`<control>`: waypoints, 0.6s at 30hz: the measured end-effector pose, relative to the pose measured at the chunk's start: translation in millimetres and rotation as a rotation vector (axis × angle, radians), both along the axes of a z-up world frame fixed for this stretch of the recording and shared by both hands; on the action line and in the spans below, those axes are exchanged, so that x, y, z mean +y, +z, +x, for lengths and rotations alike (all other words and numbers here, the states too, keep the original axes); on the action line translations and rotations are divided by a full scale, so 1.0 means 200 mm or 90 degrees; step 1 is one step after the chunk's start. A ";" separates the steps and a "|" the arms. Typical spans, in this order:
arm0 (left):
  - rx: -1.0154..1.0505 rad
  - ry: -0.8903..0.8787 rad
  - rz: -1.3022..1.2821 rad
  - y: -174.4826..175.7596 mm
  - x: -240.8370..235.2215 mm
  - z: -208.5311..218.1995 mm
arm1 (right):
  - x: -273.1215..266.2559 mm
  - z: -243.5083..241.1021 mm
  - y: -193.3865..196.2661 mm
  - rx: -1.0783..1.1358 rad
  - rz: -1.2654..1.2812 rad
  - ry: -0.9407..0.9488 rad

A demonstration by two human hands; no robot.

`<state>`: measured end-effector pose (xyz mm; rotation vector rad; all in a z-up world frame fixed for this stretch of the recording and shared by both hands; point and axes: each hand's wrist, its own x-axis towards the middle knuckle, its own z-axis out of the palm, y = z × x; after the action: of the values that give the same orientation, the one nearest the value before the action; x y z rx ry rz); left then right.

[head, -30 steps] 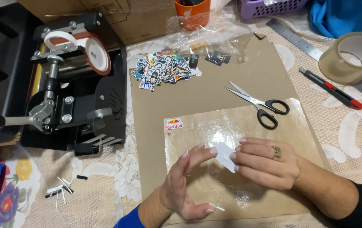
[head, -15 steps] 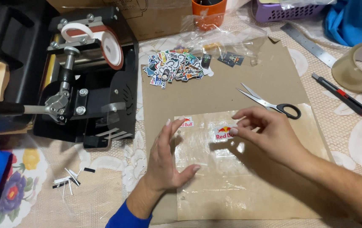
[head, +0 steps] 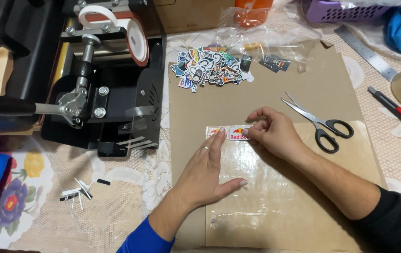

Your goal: Peeling, cutting, and applying various stickers onto a surface for design preparation.

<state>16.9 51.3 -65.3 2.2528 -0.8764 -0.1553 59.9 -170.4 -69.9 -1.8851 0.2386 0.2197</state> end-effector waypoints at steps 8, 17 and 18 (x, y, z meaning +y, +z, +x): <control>-0.048 -0.015 0.009 -0.03 0.00 0.00 | 0.01 0.02 0.05 0.019 -0.009 -0.008; -0.090 -0.019 0.022 -0.05 -0.01 0.00 | 0.04 0.02 0.11 0.043 -0.088 -0.002; -0.081 -0.019 0.032 -0.05 -0.01 0.00 | 0.04 0.02 0.11 0.038 -0.103 -0.002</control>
<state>16.6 49.4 -75.4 2.3169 -0.9828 -0.0490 63.1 -162.7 -47.0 -2.0406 0.3078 0.2612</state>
